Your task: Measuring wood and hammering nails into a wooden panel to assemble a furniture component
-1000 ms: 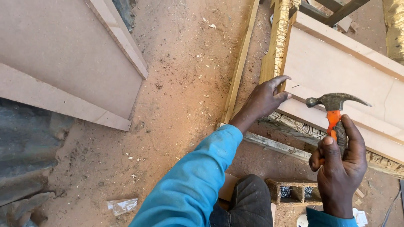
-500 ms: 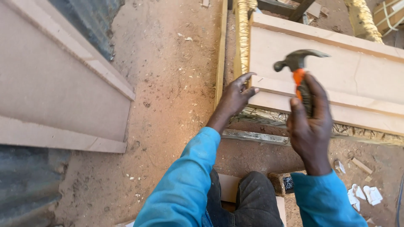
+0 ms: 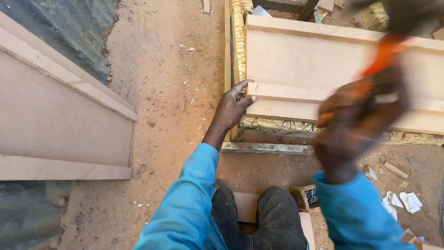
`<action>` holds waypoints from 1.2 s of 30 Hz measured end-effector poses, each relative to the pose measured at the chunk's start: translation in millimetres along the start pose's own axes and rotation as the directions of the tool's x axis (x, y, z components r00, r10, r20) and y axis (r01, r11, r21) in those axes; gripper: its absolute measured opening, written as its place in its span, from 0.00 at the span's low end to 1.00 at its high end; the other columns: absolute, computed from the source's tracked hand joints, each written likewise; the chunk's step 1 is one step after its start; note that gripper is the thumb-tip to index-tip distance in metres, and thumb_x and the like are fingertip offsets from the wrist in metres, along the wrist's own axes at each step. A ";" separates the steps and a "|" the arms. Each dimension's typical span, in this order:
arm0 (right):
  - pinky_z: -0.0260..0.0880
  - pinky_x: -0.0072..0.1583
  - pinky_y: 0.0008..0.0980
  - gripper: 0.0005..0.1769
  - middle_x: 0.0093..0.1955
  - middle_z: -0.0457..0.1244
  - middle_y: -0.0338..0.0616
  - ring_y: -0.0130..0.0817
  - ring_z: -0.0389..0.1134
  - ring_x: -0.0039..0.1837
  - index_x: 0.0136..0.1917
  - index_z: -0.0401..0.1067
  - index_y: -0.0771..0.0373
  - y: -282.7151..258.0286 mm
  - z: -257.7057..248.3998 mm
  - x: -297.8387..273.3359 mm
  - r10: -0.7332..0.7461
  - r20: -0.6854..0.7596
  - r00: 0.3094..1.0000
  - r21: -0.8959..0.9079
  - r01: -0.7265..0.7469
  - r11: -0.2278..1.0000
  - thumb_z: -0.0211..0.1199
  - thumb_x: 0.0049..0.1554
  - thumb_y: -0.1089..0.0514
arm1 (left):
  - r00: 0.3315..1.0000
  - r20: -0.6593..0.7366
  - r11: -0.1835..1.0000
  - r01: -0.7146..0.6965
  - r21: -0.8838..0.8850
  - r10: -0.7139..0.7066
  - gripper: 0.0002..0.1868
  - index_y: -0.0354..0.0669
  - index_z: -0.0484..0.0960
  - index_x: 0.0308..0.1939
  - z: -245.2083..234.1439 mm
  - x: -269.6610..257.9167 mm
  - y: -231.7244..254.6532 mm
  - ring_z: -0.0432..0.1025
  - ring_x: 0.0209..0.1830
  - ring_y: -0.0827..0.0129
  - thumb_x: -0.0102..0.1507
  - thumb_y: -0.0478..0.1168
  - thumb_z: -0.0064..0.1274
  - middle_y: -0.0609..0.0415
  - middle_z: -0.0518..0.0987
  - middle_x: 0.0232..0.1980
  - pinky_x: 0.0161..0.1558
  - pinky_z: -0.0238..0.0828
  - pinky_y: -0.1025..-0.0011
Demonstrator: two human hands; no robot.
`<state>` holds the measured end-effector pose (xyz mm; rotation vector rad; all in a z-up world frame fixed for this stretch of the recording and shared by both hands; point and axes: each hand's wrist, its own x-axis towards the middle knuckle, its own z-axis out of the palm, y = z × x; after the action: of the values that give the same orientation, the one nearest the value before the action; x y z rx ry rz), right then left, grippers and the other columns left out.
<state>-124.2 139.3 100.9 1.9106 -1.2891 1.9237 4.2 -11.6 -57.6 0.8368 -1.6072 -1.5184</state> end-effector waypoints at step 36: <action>0.67 0.64 0.47 0.20 0.67 0.56 0.64 0.57 0.62 0.65 0.69 0.53 0.72 -24.2 -2.5 36.0 0.128 0.385 0.914 -0.363 0.022 0.932 0.49 0.64 0.73 | 0.992 -0.020 0.990 0.123 0.073 -0.122 0.31 0.48 0.63 0.66 7.2 -18.0 36.5 0.70 0.59 0.50 0.59 0.45 0.49 0.38 0.67 0.65 0.53 0.74 0.58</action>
<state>-117.4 139.6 143.7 2.1475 -1.6780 1.2211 8.3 10.4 -22.9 1.0024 -1.6353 -1.5397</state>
